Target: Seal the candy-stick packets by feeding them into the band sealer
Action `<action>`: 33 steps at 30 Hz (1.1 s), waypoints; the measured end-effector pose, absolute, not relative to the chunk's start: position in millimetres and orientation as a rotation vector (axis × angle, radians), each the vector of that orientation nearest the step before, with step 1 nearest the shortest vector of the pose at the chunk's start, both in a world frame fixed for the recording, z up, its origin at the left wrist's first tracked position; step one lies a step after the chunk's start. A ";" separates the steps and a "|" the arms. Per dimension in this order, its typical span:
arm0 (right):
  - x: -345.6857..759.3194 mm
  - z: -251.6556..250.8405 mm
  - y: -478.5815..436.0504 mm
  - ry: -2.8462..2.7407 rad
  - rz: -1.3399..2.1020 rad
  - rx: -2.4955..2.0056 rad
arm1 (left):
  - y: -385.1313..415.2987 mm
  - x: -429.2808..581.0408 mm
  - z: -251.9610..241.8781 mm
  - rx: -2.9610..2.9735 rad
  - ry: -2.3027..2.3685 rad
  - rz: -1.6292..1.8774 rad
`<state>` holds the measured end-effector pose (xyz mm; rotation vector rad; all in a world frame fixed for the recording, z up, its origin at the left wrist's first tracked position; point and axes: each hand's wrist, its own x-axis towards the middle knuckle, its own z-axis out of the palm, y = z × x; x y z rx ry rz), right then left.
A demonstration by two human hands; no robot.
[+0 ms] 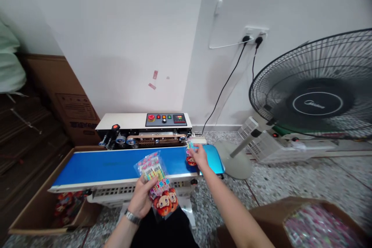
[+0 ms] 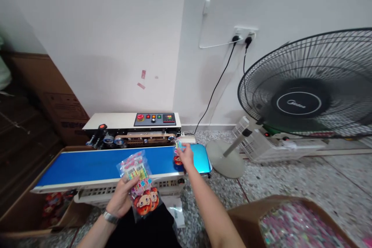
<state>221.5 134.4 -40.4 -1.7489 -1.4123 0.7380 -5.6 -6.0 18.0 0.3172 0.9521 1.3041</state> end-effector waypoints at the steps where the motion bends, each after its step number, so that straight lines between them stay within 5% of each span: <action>1: 215.5 -37.1 135.7 -1.449 0.735 -1.799 | -5.2 -4.5 19.1 0.317 0.955 1.309; 5: 189.4 -16.8 119.7 -1.573 0.729 -1.657 | -1.6 -0.4 20.9 0.304 0.951 1.334; 11: 156.4 8.0 59.6 -1.620 1.274 -1.098 | 4.1 7.7 17.3 0.328 0.871 1.359; 23: 245.3 -39.5 121.8 -1.202 0.543 -1.786 | 3.7 9.0 11.2 0.230 0.917 1.319; 33: 208.3 -26.2 135.9 -1.720 0.562 -1.820 | 8.8 10.6 15.4 0.236 0.935 1.338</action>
